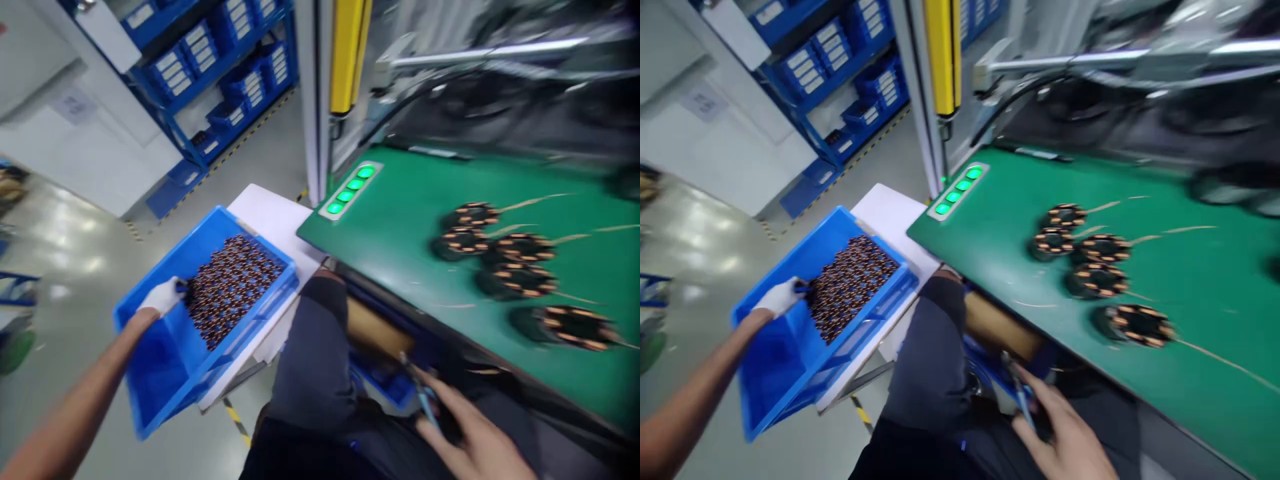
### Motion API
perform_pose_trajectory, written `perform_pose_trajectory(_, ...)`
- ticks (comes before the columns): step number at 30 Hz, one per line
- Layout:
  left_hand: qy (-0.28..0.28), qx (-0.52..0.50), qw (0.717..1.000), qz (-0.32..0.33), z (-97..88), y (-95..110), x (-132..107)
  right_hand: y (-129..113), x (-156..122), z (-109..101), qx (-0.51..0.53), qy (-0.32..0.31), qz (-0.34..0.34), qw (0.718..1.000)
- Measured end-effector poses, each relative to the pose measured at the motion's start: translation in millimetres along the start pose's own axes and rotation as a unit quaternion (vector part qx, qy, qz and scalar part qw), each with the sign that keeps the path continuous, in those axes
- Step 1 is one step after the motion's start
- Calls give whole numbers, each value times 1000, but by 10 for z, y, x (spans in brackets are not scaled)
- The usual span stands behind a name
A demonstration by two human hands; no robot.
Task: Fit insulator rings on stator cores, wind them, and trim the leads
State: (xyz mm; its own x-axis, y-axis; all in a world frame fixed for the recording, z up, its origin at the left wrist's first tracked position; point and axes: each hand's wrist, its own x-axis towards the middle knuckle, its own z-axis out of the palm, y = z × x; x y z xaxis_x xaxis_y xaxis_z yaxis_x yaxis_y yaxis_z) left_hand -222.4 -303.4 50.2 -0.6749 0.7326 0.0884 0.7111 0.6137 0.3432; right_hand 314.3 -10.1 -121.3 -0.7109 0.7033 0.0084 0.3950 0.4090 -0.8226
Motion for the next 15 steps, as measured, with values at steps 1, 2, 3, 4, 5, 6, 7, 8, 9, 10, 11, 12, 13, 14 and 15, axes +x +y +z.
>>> perform_pose_trajectory(1,13,-16,999,34,-1,112,135,-69,-2,-12,-7,-13,8,1000)
perform_pose_trajectory(2,31,-32,997,65,23,274,286,-157,5,-19,-12,-29,17,999)
perform_pose_trajectory(3,44,-42,993,100,68,496,440,-255,18,-20,-15,-49,29,998)
perform_pose_trajectory(4,41,-51,989,132,130,782,586,-355,36,-17,-14,-65,36,997)
perform_pose_trajectory(5,48,-65,981,176,204,1127,715,-452,53,-14,-11,-80,46,996)
perform_pose_trajectory(6,27,-53,972,228,288,1517,823,-541,66,-12,-6,-93,56,994)
perform_pose_trajectory(7,17,-50,958,281,382,1933,909,-619,70,-16,0,-104,70,992)
perform_pose_trajectory(8,27,-59,937,344,491,2350,976,-684,65,-28,7,-113,85,990)
perform_pose_trajectory(9,28,-65,915,397,617,2746,1029,-737,50,-48,16,-120,100,988)
perform_pose_trajectory(10,32,-67,903,423,760,3100,1072,-776,24,-76,23,-126,113,985)
perform_pose_trajectory(11,25,-64,898,435,915,3398,1108,-801,-10,-111,30,-129,124,983)
perform_pose_trajectory(12,17,-58,898,435,1074,3634,1143,-813,-52,-152,35,-129,132,982)
perform_pose_trajectory(13,11,-55,900,432,1228,3808,1176,-812,-100,-194,38,-126,137,982)
perform_pose_trajectory(14,5,-52,904,424,1365,3923,1208,-797,-152,-235,39,-119,139,982)
perform_pose_trajectory(15,2,-52,909,414,1476,3990,1237,-770,-208,-271,39,-108,140,984)
